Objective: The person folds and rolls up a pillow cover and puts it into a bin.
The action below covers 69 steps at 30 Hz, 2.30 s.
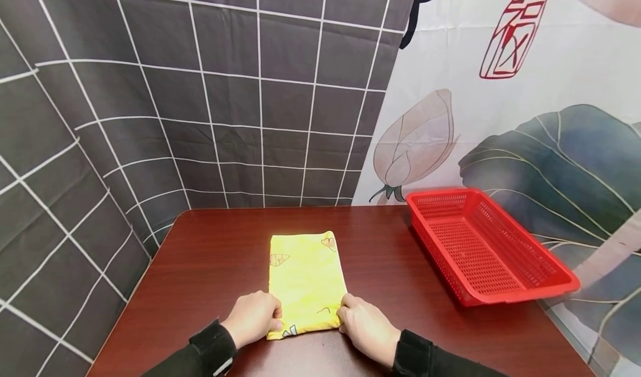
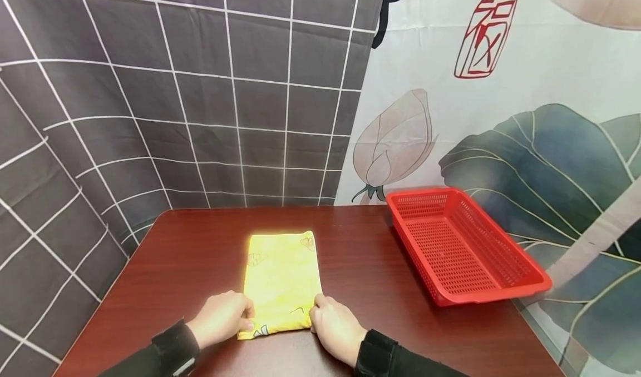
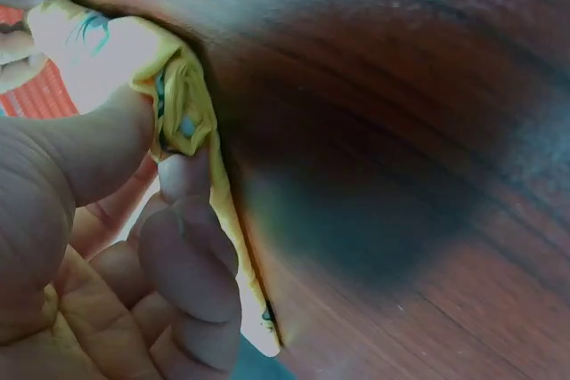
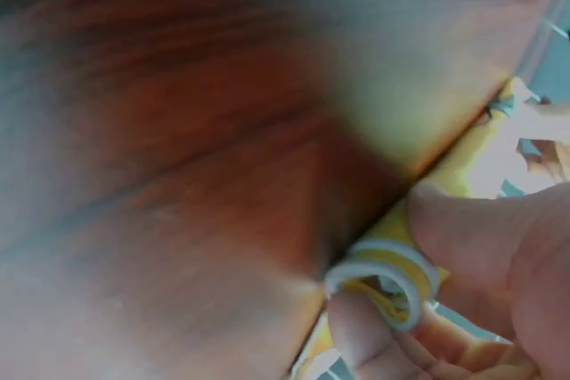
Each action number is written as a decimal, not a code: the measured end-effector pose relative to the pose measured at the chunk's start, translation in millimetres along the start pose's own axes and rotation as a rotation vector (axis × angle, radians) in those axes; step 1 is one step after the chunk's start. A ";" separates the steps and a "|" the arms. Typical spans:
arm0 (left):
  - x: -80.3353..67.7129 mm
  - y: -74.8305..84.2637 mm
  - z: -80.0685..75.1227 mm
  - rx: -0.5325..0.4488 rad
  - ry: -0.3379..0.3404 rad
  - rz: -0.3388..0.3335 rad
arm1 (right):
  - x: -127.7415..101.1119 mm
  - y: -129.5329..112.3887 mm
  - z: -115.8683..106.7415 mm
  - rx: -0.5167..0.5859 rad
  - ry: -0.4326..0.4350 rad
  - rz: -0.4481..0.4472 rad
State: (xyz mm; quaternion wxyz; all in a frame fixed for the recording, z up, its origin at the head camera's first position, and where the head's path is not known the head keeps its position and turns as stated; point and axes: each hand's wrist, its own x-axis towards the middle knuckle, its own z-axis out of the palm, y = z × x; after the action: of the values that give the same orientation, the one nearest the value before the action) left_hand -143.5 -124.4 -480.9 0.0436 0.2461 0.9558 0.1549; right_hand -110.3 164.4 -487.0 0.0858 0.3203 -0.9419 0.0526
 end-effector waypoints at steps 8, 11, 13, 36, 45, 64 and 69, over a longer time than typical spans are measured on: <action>-2.2 6.0 -5.1 -0.044 -0.045 -0.030 | 9.1 11.4 -24.8 0.197 -0.279 0.062; -2.8 7.8 -4.9 -0.059 -0.066 -0.030 | 10.1 18.0 -28.3 0.283 -0.353 0.077; -3.1 8.0 -4.4 -0.074 -0.077 -0.028 | 10.9 21.9 -29.2 0.322 -0.385 0.083; 0.6 -2.1 -0.4 -0.147 -0.120 -0.066 | 14.6 34.7 -18.2 0.467 -0.300 0.246; -2.2 1.7 -1.2 -0.169 -0.132 -0.092 | -8.6 16.7 -12.9 0.183 -0.087 0.010; -33.8 30.6 24.6 0.539 0.560 0.634 | -21.8 8.8 -9.4 -0.078 -0.041 -0.111; -39.3 28.7 30.8 0.556 0.433 0.585 | -23.1 6.6 -9.0 -0.092 -0.015 -0.124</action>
State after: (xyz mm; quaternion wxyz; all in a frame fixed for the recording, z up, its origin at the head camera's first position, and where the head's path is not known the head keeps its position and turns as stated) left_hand -91.1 -111.0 -500.7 -0.2704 0.4701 0.8384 -0.0536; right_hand -95.2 184.7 -483.0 0.0962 0.3742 -0.9223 0.0016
